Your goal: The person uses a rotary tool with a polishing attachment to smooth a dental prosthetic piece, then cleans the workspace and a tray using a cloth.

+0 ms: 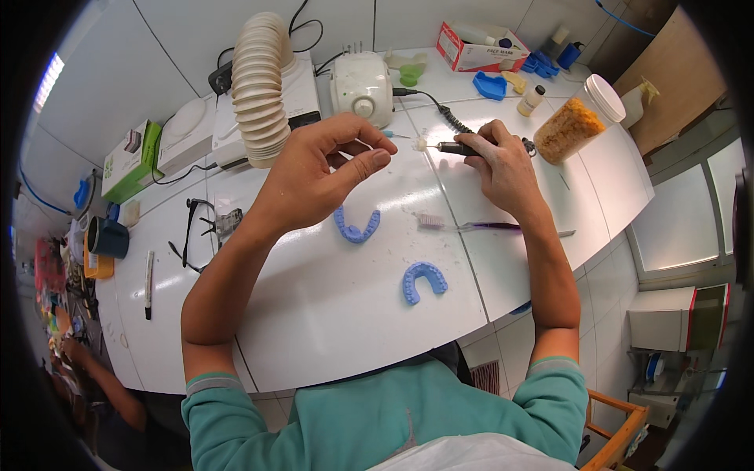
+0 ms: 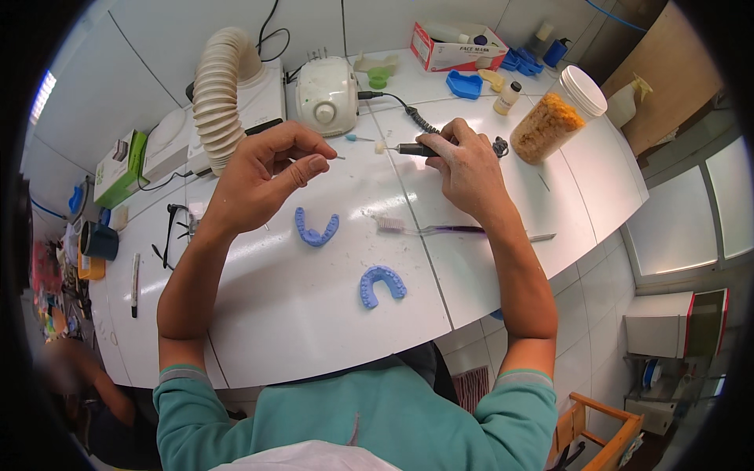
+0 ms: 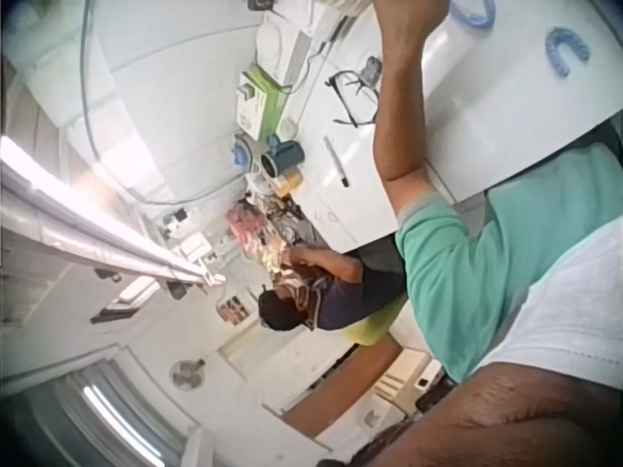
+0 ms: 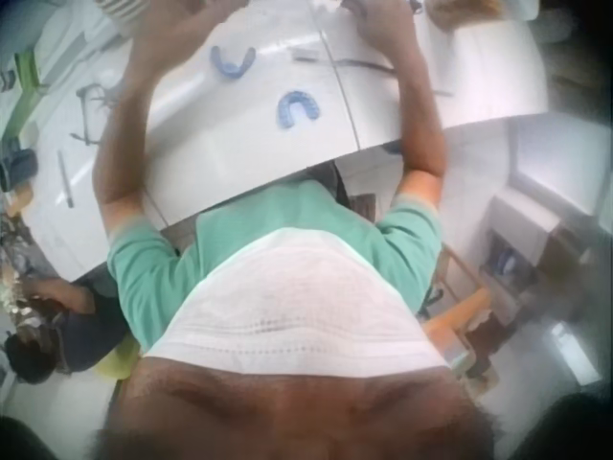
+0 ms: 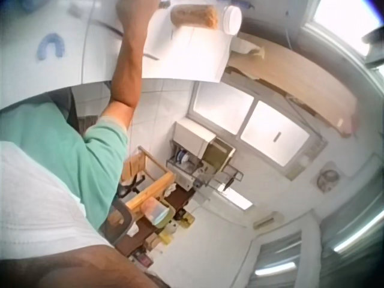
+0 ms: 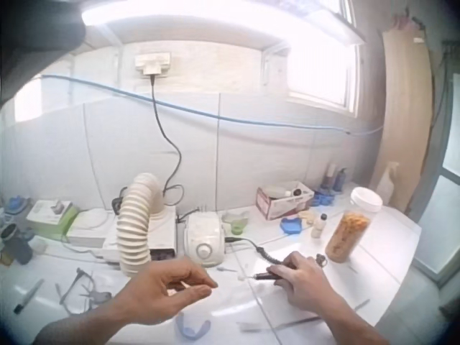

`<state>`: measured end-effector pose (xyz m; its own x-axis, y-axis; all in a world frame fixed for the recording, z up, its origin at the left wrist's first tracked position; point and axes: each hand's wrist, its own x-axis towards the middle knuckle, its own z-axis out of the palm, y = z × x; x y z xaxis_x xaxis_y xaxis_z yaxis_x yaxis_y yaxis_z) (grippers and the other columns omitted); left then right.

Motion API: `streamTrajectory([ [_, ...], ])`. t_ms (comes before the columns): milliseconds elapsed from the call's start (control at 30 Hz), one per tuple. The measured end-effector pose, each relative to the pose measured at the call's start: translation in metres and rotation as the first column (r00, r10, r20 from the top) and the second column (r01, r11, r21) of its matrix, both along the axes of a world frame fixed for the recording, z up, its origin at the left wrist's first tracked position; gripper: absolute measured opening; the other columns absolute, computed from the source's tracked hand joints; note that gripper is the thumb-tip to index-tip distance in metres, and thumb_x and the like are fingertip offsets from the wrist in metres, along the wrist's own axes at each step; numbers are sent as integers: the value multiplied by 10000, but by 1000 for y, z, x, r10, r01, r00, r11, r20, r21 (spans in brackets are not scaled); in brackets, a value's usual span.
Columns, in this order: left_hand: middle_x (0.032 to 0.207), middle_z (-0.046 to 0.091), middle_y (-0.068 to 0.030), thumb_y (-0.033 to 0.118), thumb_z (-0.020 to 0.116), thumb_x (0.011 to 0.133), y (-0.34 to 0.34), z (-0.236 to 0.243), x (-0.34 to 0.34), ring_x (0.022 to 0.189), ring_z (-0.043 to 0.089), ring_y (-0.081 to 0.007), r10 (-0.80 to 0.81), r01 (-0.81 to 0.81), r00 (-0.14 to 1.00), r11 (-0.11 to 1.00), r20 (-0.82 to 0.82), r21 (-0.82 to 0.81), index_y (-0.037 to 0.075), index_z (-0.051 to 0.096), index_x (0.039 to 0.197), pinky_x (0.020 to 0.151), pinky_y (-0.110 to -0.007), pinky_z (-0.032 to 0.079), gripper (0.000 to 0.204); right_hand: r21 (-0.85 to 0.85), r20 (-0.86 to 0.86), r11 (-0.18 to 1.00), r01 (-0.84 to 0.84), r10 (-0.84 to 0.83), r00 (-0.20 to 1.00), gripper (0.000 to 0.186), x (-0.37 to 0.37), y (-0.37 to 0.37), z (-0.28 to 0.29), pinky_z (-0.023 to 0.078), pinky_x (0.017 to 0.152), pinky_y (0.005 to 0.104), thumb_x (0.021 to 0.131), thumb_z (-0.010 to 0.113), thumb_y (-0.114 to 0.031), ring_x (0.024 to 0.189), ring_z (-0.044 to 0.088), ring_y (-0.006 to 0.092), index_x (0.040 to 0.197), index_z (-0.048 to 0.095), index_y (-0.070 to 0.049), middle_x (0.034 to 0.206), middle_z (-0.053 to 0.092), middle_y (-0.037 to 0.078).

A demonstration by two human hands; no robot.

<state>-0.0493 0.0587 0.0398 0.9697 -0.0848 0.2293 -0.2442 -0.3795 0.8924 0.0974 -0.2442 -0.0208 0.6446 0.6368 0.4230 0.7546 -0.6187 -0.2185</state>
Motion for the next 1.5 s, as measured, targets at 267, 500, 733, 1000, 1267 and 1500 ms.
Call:
streamTrajectory([
  [267,1100,706,-74,182,871,953,-17,-23,-47,1038,701,-283,-75,69,997,727,-22,684,85,729,1144,859,-428,598,257,62,-73,989,131,-127,989,352,17,0,-14,566,865,502,981,800,-89,965,722,343,1330,810,-126,1128,705,130],
  [500,1160,713,-68,164,894,911,-7,-44,-70,1127,670,-287,-39,-29,996,727,83,686,91,720,1212,897,-426,601,354,-149,63,952,268,-261,963,295,31,14,-15,583,907,496,1010,771,-200,1110,719,342,1292,798,-119,1130,713,121],
  [733,1145,752,-85,76,852,904,1,-68,-64,1139,681,-295,-145,-57,965,698,218,714,78,722,1241,918,-428,607,361,-128,72,958,256,-249,966,332,32,13,-5,593,945,492,1003,797,-264,1158,714,332,1306,806,-130,1202,766,124],
  [1000,1083,722,-112,104,832,949,0,-59,-70,1041,680,-318,3,-170,976,631,217,757,64,716,1204,852,-448,587,283,-29,-205,1000,-1,-5,979,265,-100,-51,2,581,891,392,890,886,-55,1007,705,245,1153,861,-85,1038,787,70],
  [1267,1042,708,-89,178,847,962,-60,-56,-73,968,700,-302,-237,82,956,786,175,612,79,741,1112,791,-438,583,208,127,72,978,166,-176,982,106,-100,-59,-6,487,860,416,917,840,-62,954,685,253,1019,837,-90,979,759,43],
  [1500,1045,733,-76,192,846,954,-88,-56,-52,1041,722,-303,-272,198,962,729,12,656,99,787,1113,853,-429,603,193,122,61,905,408,-417,907,64,-100,-63,-29,453,900,437,924,839,-118,980,665,256,985,851,-103,929,734,51],
])
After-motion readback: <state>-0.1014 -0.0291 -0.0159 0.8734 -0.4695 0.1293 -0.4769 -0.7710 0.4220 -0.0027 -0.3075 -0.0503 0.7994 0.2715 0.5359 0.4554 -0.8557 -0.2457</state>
